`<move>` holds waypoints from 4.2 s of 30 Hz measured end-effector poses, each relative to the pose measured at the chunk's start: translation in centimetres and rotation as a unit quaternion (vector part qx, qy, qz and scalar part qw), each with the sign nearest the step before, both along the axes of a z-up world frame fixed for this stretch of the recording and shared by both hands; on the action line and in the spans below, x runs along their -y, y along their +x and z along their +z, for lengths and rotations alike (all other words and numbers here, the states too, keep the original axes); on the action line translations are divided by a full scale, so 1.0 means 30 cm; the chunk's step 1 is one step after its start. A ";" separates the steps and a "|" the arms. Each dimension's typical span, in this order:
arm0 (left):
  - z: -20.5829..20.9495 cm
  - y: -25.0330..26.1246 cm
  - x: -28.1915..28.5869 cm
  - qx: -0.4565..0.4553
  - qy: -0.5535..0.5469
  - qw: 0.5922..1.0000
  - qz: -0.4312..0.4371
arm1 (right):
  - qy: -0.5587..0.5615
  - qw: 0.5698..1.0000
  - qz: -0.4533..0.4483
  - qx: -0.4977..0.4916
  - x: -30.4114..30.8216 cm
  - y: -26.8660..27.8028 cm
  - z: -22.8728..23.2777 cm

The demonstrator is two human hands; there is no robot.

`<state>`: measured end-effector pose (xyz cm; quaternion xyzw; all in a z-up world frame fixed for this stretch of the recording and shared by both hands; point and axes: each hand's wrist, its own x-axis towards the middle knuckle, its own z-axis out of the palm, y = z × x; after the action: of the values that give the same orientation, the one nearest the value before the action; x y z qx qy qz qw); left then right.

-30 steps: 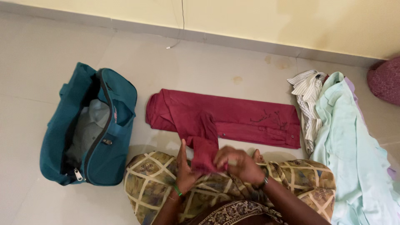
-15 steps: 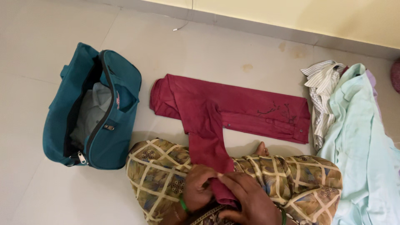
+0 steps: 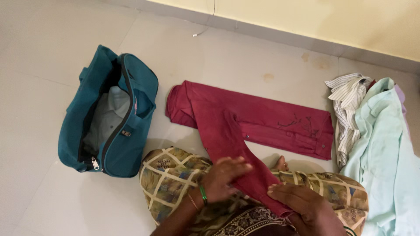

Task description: The person folds a maroon collared shirt by spreading it flat on the floor, smoothing it with their hands, and folding in the sleeves and sides before placing it in a pile with other shirts.

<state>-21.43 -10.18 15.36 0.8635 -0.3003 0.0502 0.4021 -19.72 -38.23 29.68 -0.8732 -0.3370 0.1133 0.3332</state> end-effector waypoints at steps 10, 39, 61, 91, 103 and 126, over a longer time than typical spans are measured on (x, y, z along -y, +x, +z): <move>-0.321 0.371 -0.367 -0.213 0.200 0.955 0.042 | -0.003 0.996 0.082 -0.032 0.063 0.085 -0.051; -0.701 1.065 -0.832 -0.449 0.210 0.869 0.008 | 0.350 0.779 -0.289 -0.433 0.705 0.932 -0.477; -0.664 1.146 -0.844 -0.481 -0.071 0.841 0.238 | 0.193 0.754 -0.541 -0.317 0.784 1.265 -1.185; -0.559 1.172 -0.711 -0.352 -0.004 0.883 0.310 | 0.175 0.823 -0.540 0.028 0.699 1.281 -1.301; -0.626 1.153 -0.678 -0.323 -0.099 0.895 0.290 | 0.081 0.800 -0.590 -0.072 0.713 1.248 -1.276; -0.596 1.210 -0.666 -0.272 0.102 0.901 0.323 | -0.126 0.873 -0.362 0.301 0.369 1.084 -1.004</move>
<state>14.87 9.80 -2.54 0.9294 0.1125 -0.0903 0.3396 12.79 -49.32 -0.44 -0.9605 -0.0645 -0.2422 0.1207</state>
